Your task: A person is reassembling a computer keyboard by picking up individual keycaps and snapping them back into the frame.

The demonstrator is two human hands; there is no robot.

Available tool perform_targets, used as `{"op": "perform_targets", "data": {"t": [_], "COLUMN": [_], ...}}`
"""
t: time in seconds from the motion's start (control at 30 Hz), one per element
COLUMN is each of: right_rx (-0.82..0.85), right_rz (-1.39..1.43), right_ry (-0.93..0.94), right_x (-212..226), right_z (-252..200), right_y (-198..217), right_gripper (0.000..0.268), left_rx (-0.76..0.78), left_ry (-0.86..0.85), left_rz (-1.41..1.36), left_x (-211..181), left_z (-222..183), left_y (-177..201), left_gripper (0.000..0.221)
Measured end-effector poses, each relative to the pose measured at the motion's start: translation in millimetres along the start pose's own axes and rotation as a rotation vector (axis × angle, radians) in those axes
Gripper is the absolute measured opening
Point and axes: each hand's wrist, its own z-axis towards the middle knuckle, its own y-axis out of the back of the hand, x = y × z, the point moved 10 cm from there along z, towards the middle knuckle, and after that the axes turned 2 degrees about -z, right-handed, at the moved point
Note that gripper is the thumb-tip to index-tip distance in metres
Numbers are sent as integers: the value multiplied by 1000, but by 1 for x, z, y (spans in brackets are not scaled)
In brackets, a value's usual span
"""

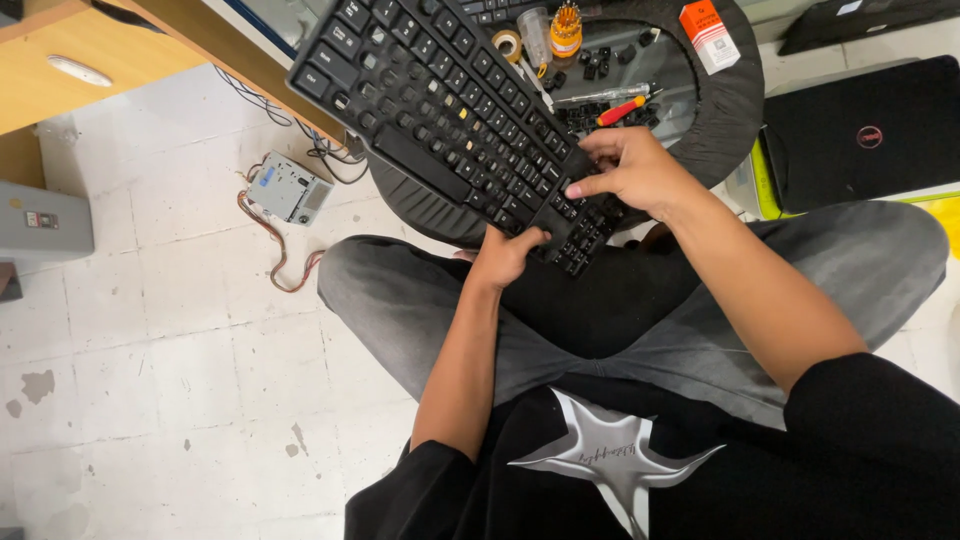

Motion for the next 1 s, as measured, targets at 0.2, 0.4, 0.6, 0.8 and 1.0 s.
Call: {"op": "perform_targets", "data": {"t": [0.2, 0.4, 0.6, 0.8, 1.0], "right_rx": [50, 119, 180, 44, -37], "right_rz": [-39, -92, -59, 106, 450], "right_ry": [-35, -28, -49, 40, -80], "right_x": [-24, -30, -28, -18, -28], "right_z": [14, 24, 25, 42, 45], "right_y": [-8, -23, -34, -12, 12], "right_gripper": [47, 48, 53, 34, 34], "left_rx": [-25, -72, -101, -361, -293], "left_ry": [97, 80, 62, 160, 144], "left_rz": [-29, -14, -50, -397, -523], "left_x": [44, 19, 8, -11, -30], "left_z": [-3, -10, -17, -13, -25], "left_y": [21, 25, 30, 27, 26], "left_gripper": [78, 65, 67, 47, 15]}}
